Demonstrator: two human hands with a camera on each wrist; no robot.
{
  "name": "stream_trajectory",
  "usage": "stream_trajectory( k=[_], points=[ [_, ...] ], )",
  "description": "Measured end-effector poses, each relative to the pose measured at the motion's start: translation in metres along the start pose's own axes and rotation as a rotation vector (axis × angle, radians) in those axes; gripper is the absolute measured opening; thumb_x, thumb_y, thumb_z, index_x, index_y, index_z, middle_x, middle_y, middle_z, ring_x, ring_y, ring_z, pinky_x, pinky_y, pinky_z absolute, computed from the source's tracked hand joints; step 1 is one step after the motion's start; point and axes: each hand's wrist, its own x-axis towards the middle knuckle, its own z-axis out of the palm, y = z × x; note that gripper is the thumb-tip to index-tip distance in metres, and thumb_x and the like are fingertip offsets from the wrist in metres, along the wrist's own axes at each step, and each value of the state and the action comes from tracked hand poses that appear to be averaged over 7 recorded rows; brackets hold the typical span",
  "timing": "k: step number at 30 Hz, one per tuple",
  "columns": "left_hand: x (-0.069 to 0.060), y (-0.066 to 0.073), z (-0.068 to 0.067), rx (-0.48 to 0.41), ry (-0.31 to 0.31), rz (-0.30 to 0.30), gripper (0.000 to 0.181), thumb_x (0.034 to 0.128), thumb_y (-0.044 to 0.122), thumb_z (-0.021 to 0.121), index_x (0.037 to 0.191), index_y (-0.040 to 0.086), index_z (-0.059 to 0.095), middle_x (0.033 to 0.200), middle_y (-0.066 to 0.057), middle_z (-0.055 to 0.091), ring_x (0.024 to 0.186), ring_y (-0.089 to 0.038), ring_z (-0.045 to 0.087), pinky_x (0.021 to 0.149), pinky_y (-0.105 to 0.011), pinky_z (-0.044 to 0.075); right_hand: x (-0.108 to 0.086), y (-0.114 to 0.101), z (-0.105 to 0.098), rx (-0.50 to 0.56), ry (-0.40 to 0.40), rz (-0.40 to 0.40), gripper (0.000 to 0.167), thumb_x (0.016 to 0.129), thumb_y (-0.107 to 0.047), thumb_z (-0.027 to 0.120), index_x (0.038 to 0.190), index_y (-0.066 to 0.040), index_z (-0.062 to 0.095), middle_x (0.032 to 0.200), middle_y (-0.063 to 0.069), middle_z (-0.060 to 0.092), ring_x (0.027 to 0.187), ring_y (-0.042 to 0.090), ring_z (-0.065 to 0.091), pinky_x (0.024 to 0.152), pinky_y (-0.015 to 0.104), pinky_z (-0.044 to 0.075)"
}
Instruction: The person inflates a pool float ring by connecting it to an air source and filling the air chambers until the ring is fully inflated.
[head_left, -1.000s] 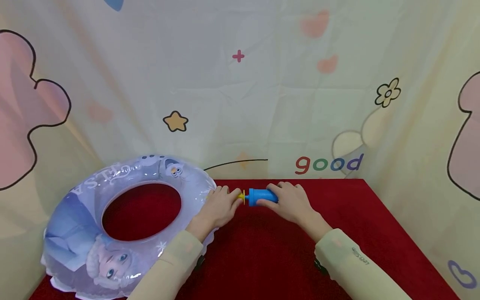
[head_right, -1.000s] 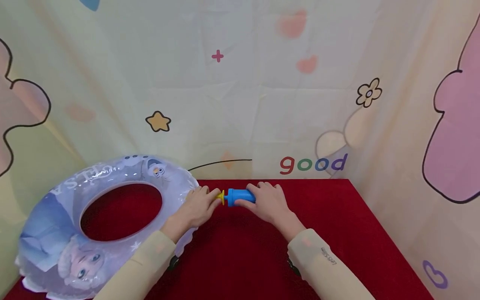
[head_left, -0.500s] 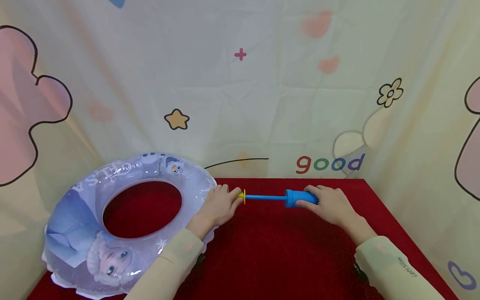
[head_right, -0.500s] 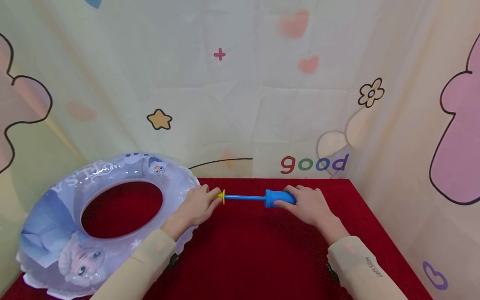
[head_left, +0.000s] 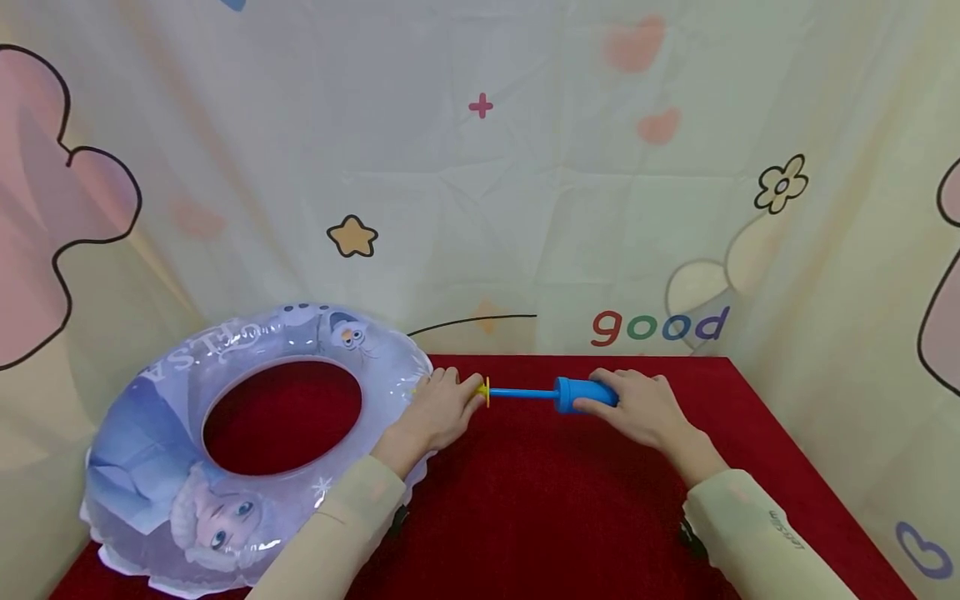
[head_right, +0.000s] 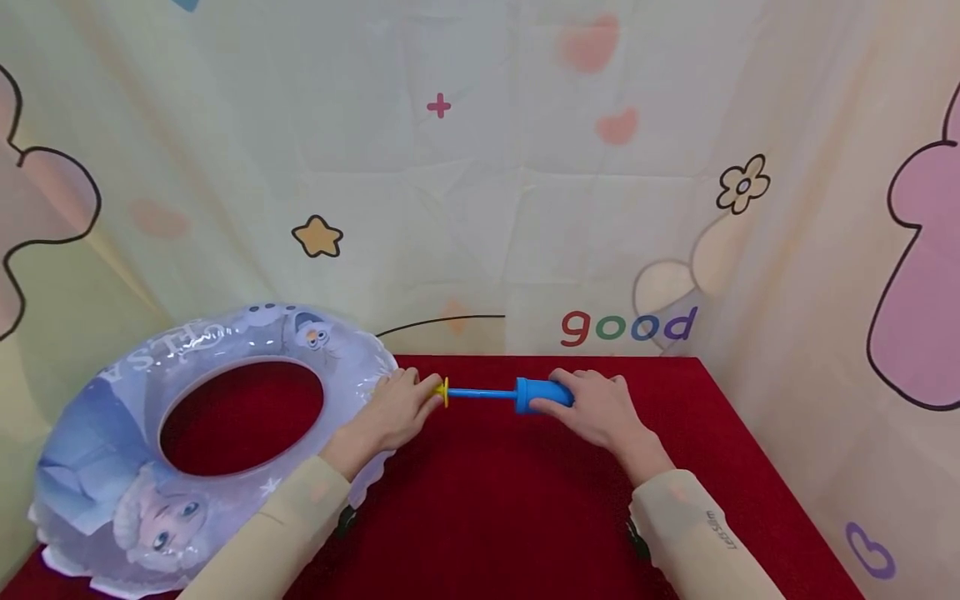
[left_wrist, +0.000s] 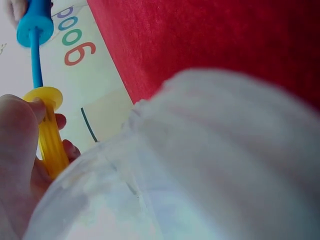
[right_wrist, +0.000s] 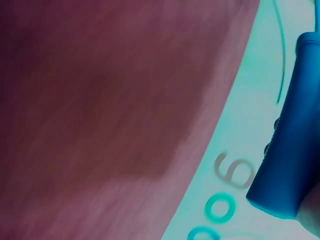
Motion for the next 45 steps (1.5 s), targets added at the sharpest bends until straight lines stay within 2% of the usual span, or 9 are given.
stream_trajectory(
  k=[4, 8, 13, 17, 24, 29, 35, 40, 45],
  points=[
    [0.001, -0.001, -0.003, 0.025, 0.018, -0.006, 0.012, 0.1078, 0.03, 0.052, 0.104, 0.018, 0.052, 0.088, -0.007, 0.052, 0.09, -0.029, 0.052, 0.076, -0.043, 0.041, 0.019, -0.035, 0.011, 0.008, -0.016, -0.004, 0.065, 0.092, -0.069, 0.059, 0.13, -0.017, 0.065, 0.104, 0.005, 0.068, 0.094, 0.024, 0.06, 0.079, 0.051, 0.044],
    [0.002, -0.003, -0.002, 0.025, -0.009, -0.001, 0.013, 0.1078, 0.032, 0.052, 0.108, 0.019, 0.052, 0.09, -0.007, 0.052, 0.09, -0.027, 0.052, 0.075, -0.042, 0.041, 0.032, -0.068, 0.022, -0.003, -0.041, -0.007, 0.067, 0.091, -0.071, 0.057, 0.132, -0.018, 0.064, 0.104, 0.006, 0.068, 0.093, 0.023, 0.06, 0.08, 0.049, 0.044],
    [0.003, -0.003, 0.001, -0.031, -0.025, -0.029, 0.016, 0.1086, 0.033, 0.05, 0.116, 0.02, 0.053, 0.093, -0.004, 0.051, 0.094, -0.025, 0.051, 0.08, -0.041, 0.04, 0.039, -0.084, 0.02, -0.059, -0.023, -0.008, 0.066, 0.091, -0.069, 0.061, 0.134, -0.019, 0.065, 0.106, 0.008, 0.067, 0.095, 0.024, 0.06, 0.081, 0.049, 0.043],
    [0.003, -0.003, 0.001, -0.056, -0.035, -0.048, 0.016, 0.1078, 0.034, 0.051, 0.117, 0.021, 0.054, 0.093, -0.003, 0.051, 0.094, -0.022, 0.048, 0.081, -0.039, 0.038, 0.034, -0.075, 0.017, -0.06, -0.035, -0.002, 0.068, 0.091, -0.07, 0.06, 0.135, -0.019, 0.063, 0.109, 0.008, 0.067, 0.097, 0.025, 0.061, 0.082, 0.05, 0.043],
    [0.002, -0.002, 0.001, -0.051, -0.036, -0.042, 0.013, 0.1072, 0.035, 0.052, 0.11, 0.023, 0.054, 0.09, -0.001, 0.049, 0.091, -0.022, 0.047, 0.078, -0.036, 0.036, 0.015, -0.034, 0.012, -0.021, -0.025, 0.012, 0.071, 0.09, -0.074, 0.057, 0.133, -0.018, 0.064, 0.102, 0.005, 0.066, 0.094, 0.024, 0.06, 0.08, 0.05, 0.043],
    [0.001, -0.004, 0.0, -0.072, -0.017, -0.041, 0.013, 0.1073, 0.035, 0.052, 0.107, 0.022, 0.055, 0.088, -0.002, 0.049, 0.091, -0.023, 0.048, 0.079, -0.037, 0.036, 0.0, -0.002, -0.004, -0.049, 0.0, 0.005, 0.07, 0.09, -0.071, 0.06, 0.134, -0.015, 0.064, 0.104, 0.008, 0.067, 0.095, 0.027, 0.06, 0.08, 0.052, 0.045],
    [0.001, -0.003, -0.004, -0.08, 0.0, -0.019, 0.013, 0.1071, 0.033, 0.052, 0.106, 0.02, 0.056, 0.086, -0.002, 0.05, 0.089, -0.023, 0.05, 0.078, -0.038, 0.038, -0.012, 0.025, -0.022, -0.047, 0.0, -0.002, 0.071, 0.091, -0.068, 0.062, 0.134, -0.012, 0.064, 0.112, 0.013, 0.068, 0.099, 0.032, 0.061, 0.081, 0.055, 0.045],
    [0.004, -0.002, -0.004, -0.089, 0.006, -0.006, 0.013, 0.1075, 0.033, 0.052, 0.107, 0.02, 0.056, 0.087, -0.002, 0.05, 0.089, -0.024, 0.05, 0.079, -0.038, 0.038, -0.013, 0.028, -0.024, -0.065, 0.015, -0.002, 0.069, 0.091, -0.066, 0.063, 0.135, -0.012, 0.063, 0.11, 0.014, 0.067, 0.098, 0.032, 0.061, 0.082, 0.056, 0.045],
    [0.005, -0.005, -0.002, -0.048, 0.012, 0.011, 0.012, 0.1084, 0.032, 0.052, 0.106, 0.02, 0.054, 0.087, -0.003, 0.05, 0.087, -0.024, 0.049, 0.077, -0.039, 0.038, -0.003, 0.01, -0.022, -0.079, 0.017, -0.013, 0.069, 0.092, -0.066, 0.062, 0.135, -0.013, 0.064, 0.112, 0.014, 0.067, 0.1, 0.032, 0.061, 0.081, 0.054, 0.044]
  ],
)
